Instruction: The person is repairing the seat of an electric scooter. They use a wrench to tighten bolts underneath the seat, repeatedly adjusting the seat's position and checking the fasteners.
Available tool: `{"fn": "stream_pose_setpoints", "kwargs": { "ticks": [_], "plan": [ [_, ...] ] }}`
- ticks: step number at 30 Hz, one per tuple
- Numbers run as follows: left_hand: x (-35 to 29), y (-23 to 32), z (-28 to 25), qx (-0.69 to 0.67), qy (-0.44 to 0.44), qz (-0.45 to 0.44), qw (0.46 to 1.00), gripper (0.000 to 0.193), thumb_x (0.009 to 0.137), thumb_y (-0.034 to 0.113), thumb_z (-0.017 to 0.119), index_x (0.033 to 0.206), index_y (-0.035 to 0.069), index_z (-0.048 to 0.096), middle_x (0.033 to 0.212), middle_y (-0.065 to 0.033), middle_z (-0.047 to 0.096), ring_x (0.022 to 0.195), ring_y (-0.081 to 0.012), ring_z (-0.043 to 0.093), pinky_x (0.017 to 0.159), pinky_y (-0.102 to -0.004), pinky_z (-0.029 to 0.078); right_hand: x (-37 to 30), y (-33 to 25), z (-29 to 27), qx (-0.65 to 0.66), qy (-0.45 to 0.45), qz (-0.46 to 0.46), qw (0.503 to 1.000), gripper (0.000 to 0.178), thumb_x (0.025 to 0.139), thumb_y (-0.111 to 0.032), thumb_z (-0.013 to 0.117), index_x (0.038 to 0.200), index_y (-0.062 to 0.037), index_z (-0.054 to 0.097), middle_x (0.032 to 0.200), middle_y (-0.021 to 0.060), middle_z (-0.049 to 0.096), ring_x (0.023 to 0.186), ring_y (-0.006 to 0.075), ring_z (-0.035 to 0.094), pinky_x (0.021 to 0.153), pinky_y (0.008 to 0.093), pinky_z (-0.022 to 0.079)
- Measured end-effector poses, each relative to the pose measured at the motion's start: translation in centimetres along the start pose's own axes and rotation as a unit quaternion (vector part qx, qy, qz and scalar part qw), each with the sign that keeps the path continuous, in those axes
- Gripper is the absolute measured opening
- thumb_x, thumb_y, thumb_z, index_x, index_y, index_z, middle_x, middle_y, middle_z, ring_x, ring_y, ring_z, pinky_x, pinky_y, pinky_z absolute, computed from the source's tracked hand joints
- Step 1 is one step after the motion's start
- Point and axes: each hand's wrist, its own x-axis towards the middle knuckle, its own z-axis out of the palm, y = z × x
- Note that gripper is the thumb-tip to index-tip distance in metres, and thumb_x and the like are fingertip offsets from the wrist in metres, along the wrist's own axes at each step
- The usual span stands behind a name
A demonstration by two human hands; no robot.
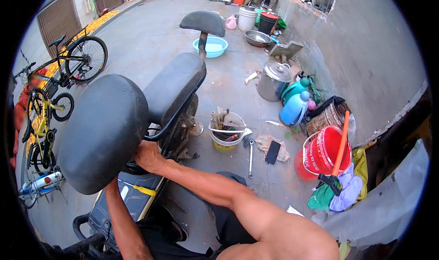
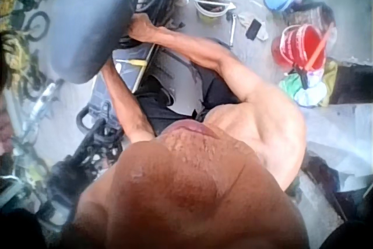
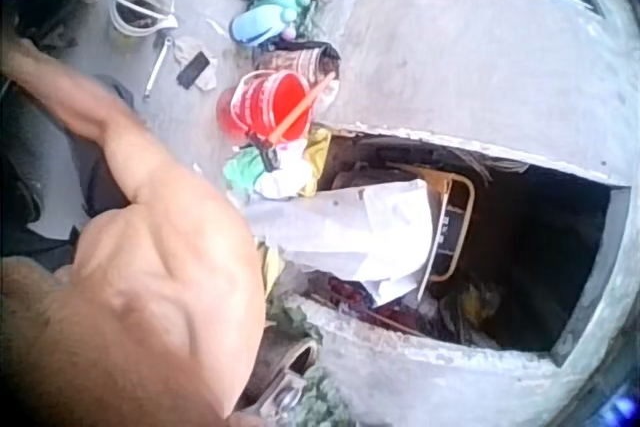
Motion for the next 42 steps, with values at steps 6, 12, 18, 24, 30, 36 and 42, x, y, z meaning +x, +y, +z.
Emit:
{"fn": "stream_pose_setpoints", "kwargs": {
  "ticks": [6, 12, 18, 24, 30, 36, 42],
  "plan": [
    [0.5, 0.4, -0.1, -0.026, -0.001, -0.007, 1.000, 0.058, 0.088, 0.034, 0.057, 0.136, 0.010, 0.036, 0.138, -0.0104, 0.040, 0.128, -0.0272, 0.034, 0.106, -0.0419, 0.024, 0.6, 0.4, 0.0, 0.011, 0.008, -0.033, 0.999, 0.010, 0.077, -0.011, 0.055, 0.082, -0.0039, 0.060, 0.076, 0.0183, 0.061, 0.071, 0.0376, 0.060, 0.059, 0.0423, 0.047],
    [0.7, 0.8, 0.1, -0.041, -0.004, -0.009, 0.999, 0.057, 0.088, 0.033, 0.057, 0.136, 0.009, 0.037, 0.137, -0.0106, 0.041, 0.127, -0.0270, 0.035, 0.105, -0.0417, 0.026, 0.5, 0.9, 0.9, -0.010, -0.013, -0.005, 1.000, 0.010, 0.076, -0.012, 0.057, 0.078, -0.0027, 0.060, 0.072, 0.0183, 0.060, 0.071, 0.0375, 0.060, 0.060, 0.0430, 0.047],
    [0.7, 0.8, -0.3, -0.051, -0.003, -0.011, 0.999, 0.056, 0.089, 0.033, 0.057, 0.135, 0.008, 0.038, 0.136, -0.0108, 0.042, 0.126, -0.0268, 0.037, 0.105, -0.0414, 0.027, 0.9, 1.5, 0.8, 0.018, -0.021, -0.027, 0.999, 0.015, 0.079, -0.014, 0.057, 0.089, -0.0051, 0.062, 0.085, 0.0167, 0.062, 0.078, 0.0371, 0.060, 0.064, 0.0411, 0.048],
    [0.7, 0.7, -0.6, -0.062, -0.003, -0.019, 0.998, 0.055, 0.089, 0.033, 0.056, 0.134, 0.008, 0.038, 0.134, -0.0110, 0.043, 0.124, -0.0267, 0.038, 0.104, -0.0412, 0.028, 0.8, 1.0, 0.5, 0.024, -0.037, 0.002, 0.999, 0.016, 0.080, -0.015, 0.057, 0.091, -0.0048, 0.062, 0.088, 0.0174, 0.062, 0.082, 0.0366, 0.060, 0.068, 0.0415, 0.049],
    [0.9, -0.2, -1.5, -0.067, 0.002, -0.033, 0.997, 0.053, 0.089, 0.033, 0.056, 0.133, 0.007, 0.039, 0.133, -0.0112, 0.044, 0.123, -0.0265, 0.040, 0.103, -0.0409, 0.030, 0.7, 0.4, 0.7, 0.013, 0.009, -0.042, 0.999, 0.010, 0.078, -0.012, 0.057, 0.082, -0.0038, 0.061, 0.079, 0.0173, 0.062, 0.077, 0.0357, 0.061, 0.064, 0.0416, 0.048],
    [1.1, -0.2, -1.5, -0.077, 0.005, -0.031, 0.997, 0.052, 0.090, 0.032, 0.055, 0.132, 0.007, 0.040, 0.132, -0.0114, 0.046, 0.122, -0.0263, 0.041, 0.102, -0.0407, 0.031, 0.5, 0.0, 0.3, 0.019, -0.007, -0.028, 0.999, 0.016, 0.078, -0.015, 0.058, 0.088, -0.0036, 0.061, 0.083, 0.0169, 0.061, 0.077, 0.0360, 0.060, 0.064, 0.0426, 0.047],
    [1.0, -0.1, -1.4, -0.086, 0.004, -0.031, 0.996, 0.051, 0.090, 0.032, 0.055, 0.132, 0.006, 0.041, 0.131, -0.0116, 0.047, 0.121, -0.0262, 0.042, 0.101, -0.0405, 0.032, 0.4, -0.6, 1.0, 0.024, 0.040, -0.003, 0.999, 0.019, 0.077, -0.019, 0.060, 0.087, -0.0025, 0.060, 0.082, 0.0171, 0.061, 0.077, 0.0365, 0.060, 0.064, 0.0434, 0.047]
  ]
}}
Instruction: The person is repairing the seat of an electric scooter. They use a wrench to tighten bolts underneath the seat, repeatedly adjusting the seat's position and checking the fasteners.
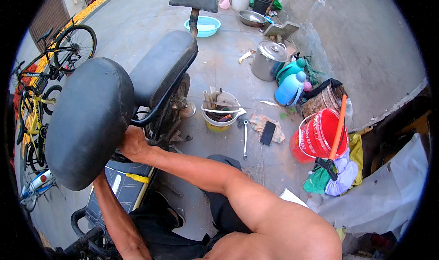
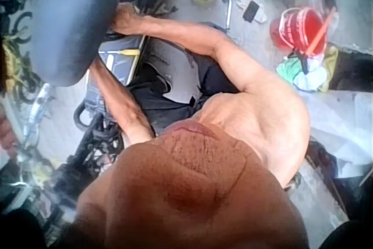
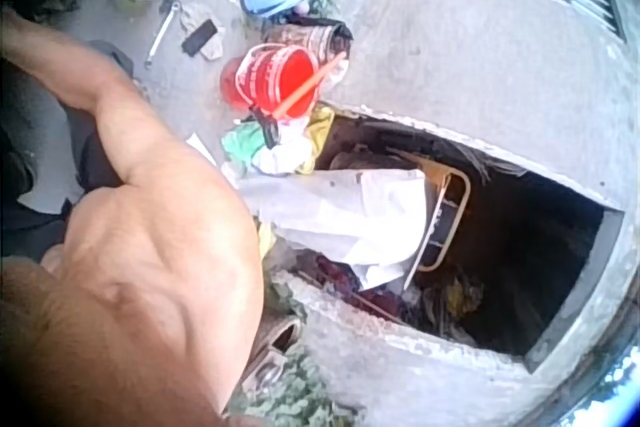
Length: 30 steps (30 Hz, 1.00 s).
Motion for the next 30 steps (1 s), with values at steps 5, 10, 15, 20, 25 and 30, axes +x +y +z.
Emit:
{"fn": "stream_pose_setpoints", "kwargs": {
  "ticks": [5, 10, 15, 20, 25, 30],
  "plan": [
    [0.0, -0.2, 0.1, -0.006, 0.002, 0.001, 1.000, 0.050, 0.090, 0.032, 0.055, 0.131, 0.006, 0.042, 0.130, -0.0118, 0.048, 0.120, -0.0260, 0.044, 0.100, -0.0402, 0.034, 0.1, -0.5, 0.2, -0.009, 0.009, 0.034, 0.999, 0.021, 0.077, -0.021, 0.062, 0.087, -0.0028, 0.060, 0.081, 0.0169, 0.061, 0.077, 0.0362, 0.060, 0.064, 0.0437, 0.047],
    [0.1, -0.5, 0.1, -0.009, 0.002, 0.001, 1.000, 0.049, 0.090, 0.031, 0.054, 0.130, 0.005, 0.042, 0.129, -0.0119, 0.049, 0.119, -0.0259, 0.045, 0.099, -0.0400, 0.035, 0.3, -1.3, 0.2, -0.017, 0.057, 0.018, 0.998, 0.008, 0.075, -0.010, 0.059, 0.073, -0.0024, 0.059, 0.075, 0.0182, 0.061, 0.073, 0.0353, 0.061, 0.060, 0.0426, 0.046],
    [0.0, -0.6, -0.1, -0.011, 0.007, 0.002, 1.000, 0.049, 0.091, 0.031, 0.054, 0.130, 0.005, 0.043, 0.128, -0.0121, 0.049, 0.118, -0.0258, 0.046, 0.099, -0.0398, 0.036, -0.6, -1.1, 1.6, -0.001, 0.044, 0.061, 0.997, 0.007, 0.075, -0.009, 0.058, 0.074, -0.0025, 0.060, 0.076, 0.0161, 0.063, 0.072, 0.0355, 0.062, 0.058, 0.0430, 0.047],
    [-0.1, -0.5, 0.4, -0.014, 0.004, 0.000, 1.000, 0.048, 0.091, 0.031, 0.054, 0.129, 0.004, 0.044, 0.127, -0.0123, 0.050, 0.117, -0.0256, 0.047, 0.098, -0.0396, 0.037, -1.7, -2.5, 2.4, 0.024, -0.010, 0.139, 0.990, 0.022, 0.082, -0.023, 0.054, 0.082, -0.0015, 0.061, 0.077, 0.0190, 0.062, 0.077, 0.0353, 0.062, 0.063, 0.0424, 0.048],
    [0.1, -0.4, 0.6, -0.013, 0.001, 0.006, 1.000, 0.047, 0.091, 0.031, 0.053, 0.128, 0.004, 0.044, 0.126, -0.0124, 0.051, 0.116, -0.0255, 0.048, 0.097, -0.0394, 0.038, -2.6, -3.1, 4.1, 0.033, -0.015, 0.172, 0.985, 0.012, 0.081, -0.012, 0.055, 0.080, -0.0036, 0.063, 0.080, 0.0162, 0.064, 0.079, 0.0329, 0.064, 0.064, 0.0408, 0.050],
    [0.4, -0.6, 0.2, -0.018, 0.008, 0.012, 1.000, 0.046, 0.091, 0.030, 0.053, 0.128, 0.003, 0.045, 0.125, -0.0126, 0.052, 0.115, -0.0253, 0.049, 0.096, -0.0392, 0.039, -1.9, -2.5, 5.1, 0.123, 0.038, 0.097, 0.987, 0.014, 0.081, -0.012, 0.052, 0.082, -0.0016, 0.062, 0.082, 0.0218, 0.062, 0.082, 0.0412, 0.059, 0.065, 0.0451, 0.048]
  ]
}}
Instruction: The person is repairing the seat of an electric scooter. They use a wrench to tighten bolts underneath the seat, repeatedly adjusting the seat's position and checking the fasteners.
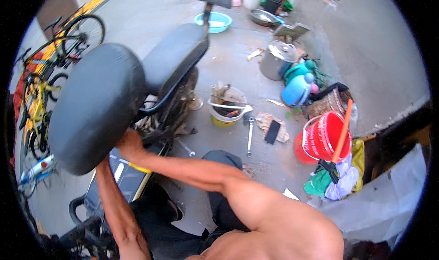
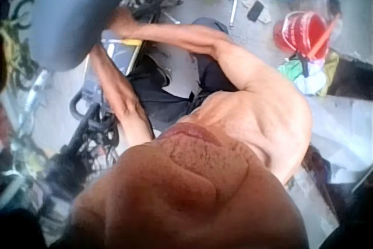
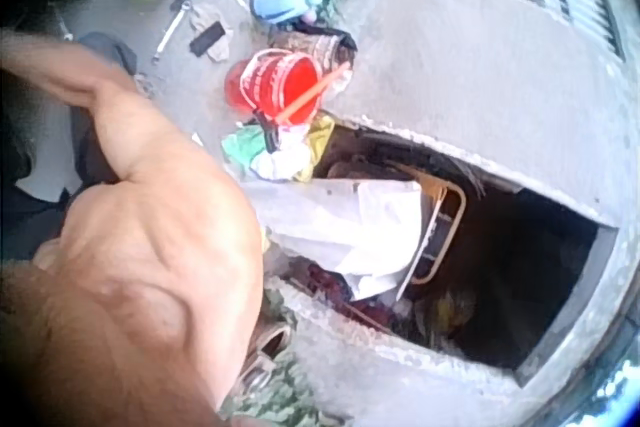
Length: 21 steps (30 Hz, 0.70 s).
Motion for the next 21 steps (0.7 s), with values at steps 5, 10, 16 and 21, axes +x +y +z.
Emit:
{"fn": "stream_pose_setpoints", "kwargs": {
  "ticks": [5, 10, 16, 21],
  "plan": [
    [0.3, 0.4, -1.1, -0.065, 0.010, -0.018, 0.998, 0.045, 0.092, 0.030, 0.053, 0.127, 0.003, 0.046, 0.124, -0.0128, 0.053, 0.114, -0.0252, 0.051, 0.096, -0.0390, 0.040, -1.1, 1.4, -1.5, -0.033, 0.011, 0.032, 0.999, 0.021, 0.087, -0.018, 0.047, 0.088, -0.0006, 0.059, 0.077, 0.0224, 0.060, 0.079, 0.0436, 0.057, 0.065, 0.0463, 0.046],
    [0.8, 0.4, -3.4, -0.409, 0.008, -0.087, 0.908, 0.045, 0.092, 0.030, 0.053, 0.126, 0.002, 0.046, 0.123, -0.0129, 0.054, 0.113, -0.0251, 0.052, 0.095, -0.0388, 0.042, -2.2, -0.3, -2.7, 0.209, 0.010, 0.279, 0.937, 0.031, 0.093, -0.027, 0.050, 0.075, -0.0023, 0.051, 0.058, -0.0001, 0.045, 0.051, 0.0090, 0.045, 0.047, 0.0258, 0.038],
    [4.8, 6.5, -8.9, -0.645, 0.106, -0.190, 0.732, 0.041, 0.093, 0.029, 0.051, 0.122, 0.001, 0.050, 0.119, -0.0135, 0.057, 0.108, -0.0243, 0.056, 0.090, -0.0378, 0.046, -1.1, -3.8, -8.3, 0.287, 0.019, 0.379, 0.880, 0.033, 0.089, -0.037, 0.058, 0.078, -0.0062, 0.053, 0.056, -0.0016, 0.044, 0.043, 0.0064, 0.041, 0.039, 0.0235, 0.033],
    [5.4, 7.8, -10.4, -0.657, 0.085, -0.205, 0.720, 0.041, 0.095, 0.036, 0.045, 0.115, 0.002, 0.055, 0.114, -0.0137, 0.060, 0.103, -0.0238, 0.058, 0.089, -0.0378, 0.047, 3.3, -3.0, -13.1, 0.265, 0.113, 0.283, 0.915, 0.049, 0.091, -0.051, 0.046, 0.079, -0.0045, 0.051, 0.057, 0.0056, 0.054, 0.038, 0.0085, 0.039, 0.033, 0.0231, 0.028]
  ]
}}
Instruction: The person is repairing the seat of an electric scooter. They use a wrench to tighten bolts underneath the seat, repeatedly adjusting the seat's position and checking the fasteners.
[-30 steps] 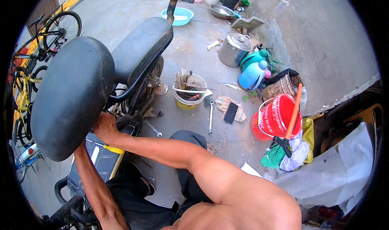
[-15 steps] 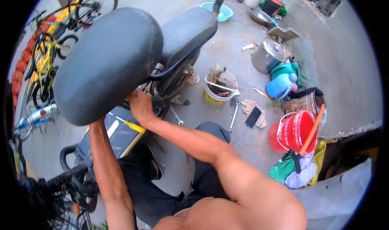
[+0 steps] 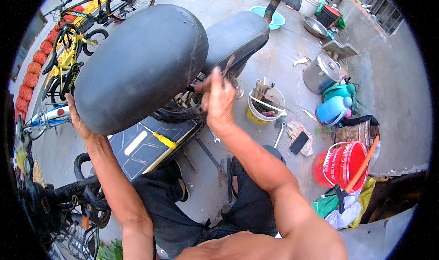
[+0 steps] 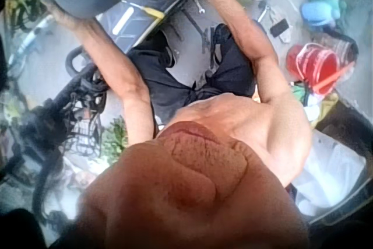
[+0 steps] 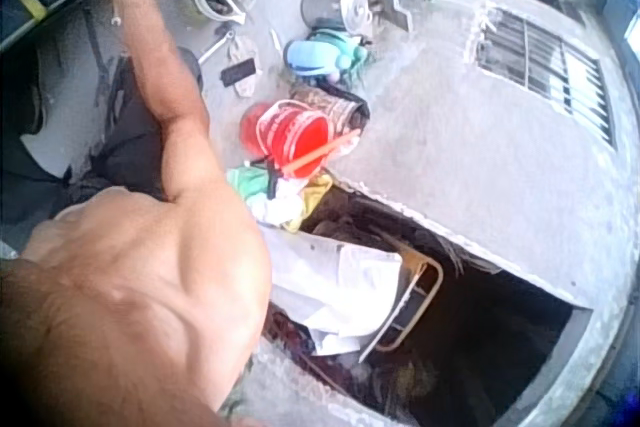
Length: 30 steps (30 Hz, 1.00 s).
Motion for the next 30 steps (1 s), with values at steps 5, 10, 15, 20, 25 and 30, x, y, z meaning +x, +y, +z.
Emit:
{"fn": "stream_pose_setpoints", "kwargs": {
  "ticks": [5, 10, 15, 20, 25, 30],
  "plan": [
    [-0.7, -0.2, 1.3, 0.020, 0.056, 0.022, 0.998, 0.040, 0.094, 0.038, 0.046, 0.111, 0.003, 0.058, 0.109, -0.0110, 0.062, 0.098, -0.0213, 0.060, 0.086, -0.0364, 0.048, 2.5, -3.6, 1.7, -0.013, -0.072, 0.025, 0.997, 0.061, 0.084, -0.065, 0.048, 0.090, -0.0042, 0.054, 0.063, 0.0056, 0.056, 0.038, 0.0069, 0.034, 0.035, 0.0230, 0.026],
    [-1.0, 0.0, 1.3, 0.031, 0.024, 0.023, 0.999, 0.038, 0.095, 0.035, 0.043, 0.113, 0.004, 0.057, 0.111, -0.0103, 0.061, 0.101, -0.0215, 0.059, 0.090, -0.0373, 0.046, 3.3, -4.8, 3.3, 0.023, -0.172, 0.017, 0.985, 0.064, 0.080, -0.068, 0.050, 0.086, -0.0051, 0.057, 0.057, 0.0003, 0.053, 0.037, 0.0050, 0.035, 0.033, 0.0209, 0.022],
    [0.5, -0.1, -0.8, -0.007, -0.079, 0.032, 0.996, 0.038, 0.096, 0.035, 0.042, 0.115, 0.005, 0.055, 0.114, -0.0100, 0.060, 0.102, -0.0217, 0.058, 0.091, -0.0373, 0.046, 2.3, -4.7, 3.2, 0.030, -0.152, 0.030, 0.987, 0.063, 0.080, -0.067, 0.050, 0.084, -0.0050, 0.058, 0.056, 0.0008, 0.054, 0.036, 0.0054, 0.036, 0.032, 0.0210, 0.022],
    [-0.9, -0.2, 1.0, 0.032, -0.010, 0.022, 0.999, 0.035, 0.097, 0.032, 0.040, 0.116, 0.006, 0.054, 0.113, -0.0091, 0.060, 0.103, -0.0206, 0.057, 0.091, -0.0364, 0.046, 2.7, -4.5, 3.5, 0.035, -0.138, 0.007, 0.990, 0.062, 0.081, -0.066, 0.051, 0.082, -0.0053, 0.058, 0.056, 0.0002, 0.053, 0.037, 0.0059, 0.035, 0.033, 0.0222, 0.022],
    [0.2, -0.1, -0.7, 0.008, -0.110, 0.036, 0.993, 0.035, 0.098, 0.029, 0.038, 0.119, 0.005, 0.051, 0.116, -0.0097, 0.058, 0.103, -0.0212, 0.057, 0.090, -0.0371, 0.047, 2.1, -4.4, 3.5, 0.054, -0.131, 0.015, 0.990, 0.066, 0.079, -0.065, 0.054, 0.089, -0.0002, 0.057, 0.061, 0.0018, 0.053, 0.040, 0.0066, 0.041, 0.034, 0.0217, 0.028],
    [-0.4, -0.5, -1.7, 0.127, -0.044, 0.093, 0.987, 0.037, 0.095, 0.026, 0.043, 0.126, 0.005, 0.047, 0.120, -0.0118, 0.056, 0.102, -0.0228, 0.058, 0.090, -0.0383, 0.047, 2.4, -3.3, 2.5, 0.030, -0.112, 0.004, 0.993, 0.061, 0.087, -0.063, 0.043, 0.090, -0.0032, 0.056, 0.060, 0.0030, 0.054, 0.038, 0.0066, 0.036, 0.034, 0.0232, 0.024]
  ]
}}
